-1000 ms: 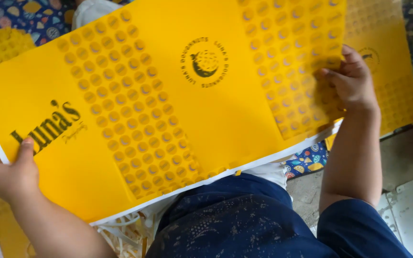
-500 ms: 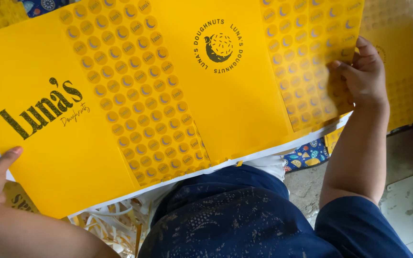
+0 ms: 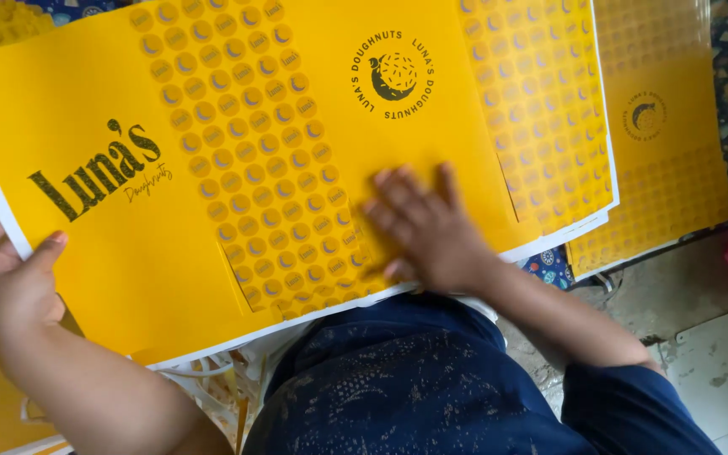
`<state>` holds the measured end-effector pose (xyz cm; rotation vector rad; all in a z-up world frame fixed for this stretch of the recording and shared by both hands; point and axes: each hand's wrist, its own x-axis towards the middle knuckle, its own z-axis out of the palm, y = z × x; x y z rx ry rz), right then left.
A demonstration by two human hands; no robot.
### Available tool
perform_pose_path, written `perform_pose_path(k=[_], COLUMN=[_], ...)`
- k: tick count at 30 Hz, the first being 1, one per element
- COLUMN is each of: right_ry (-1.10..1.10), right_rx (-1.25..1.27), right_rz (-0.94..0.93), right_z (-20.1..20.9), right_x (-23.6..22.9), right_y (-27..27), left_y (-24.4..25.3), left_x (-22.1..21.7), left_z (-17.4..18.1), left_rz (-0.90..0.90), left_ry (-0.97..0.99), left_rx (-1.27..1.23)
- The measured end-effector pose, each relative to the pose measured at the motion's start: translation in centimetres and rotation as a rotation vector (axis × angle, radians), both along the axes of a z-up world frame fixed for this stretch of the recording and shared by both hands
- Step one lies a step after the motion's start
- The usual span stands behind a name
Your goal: Peeling adhesive strips and preparing cardboard donut boxes for assembly
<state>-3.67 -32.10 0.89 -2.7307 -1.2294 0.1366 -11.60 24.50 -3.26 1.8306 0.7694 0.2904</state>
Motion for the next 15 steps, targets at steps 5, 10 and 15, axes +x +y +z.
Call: perform_pose_path(k=[5, 10, 15], right_ry=[0.466, 0.423, 0.097], right_rx=[0.361, 0.759, 0.23], right_rz=[0.626, 0.244, -0.015], right_z=[3.9, 3.6, 1.4], right_x=[-1.1, 1.4, 1.7], right_y=[2.5, -1.8, -1.9], left_y=[0.8, 0.3, -0.3], left_x=[0.2, 0.3, 1.0], left_z=[-1.3, -1.5, -1.8], left_rz=[0.023, 0.037, 0.041], left_ry=[-0.052, -0.078, -0.129], left_rx=[-0.027, -0.122, -0.124])
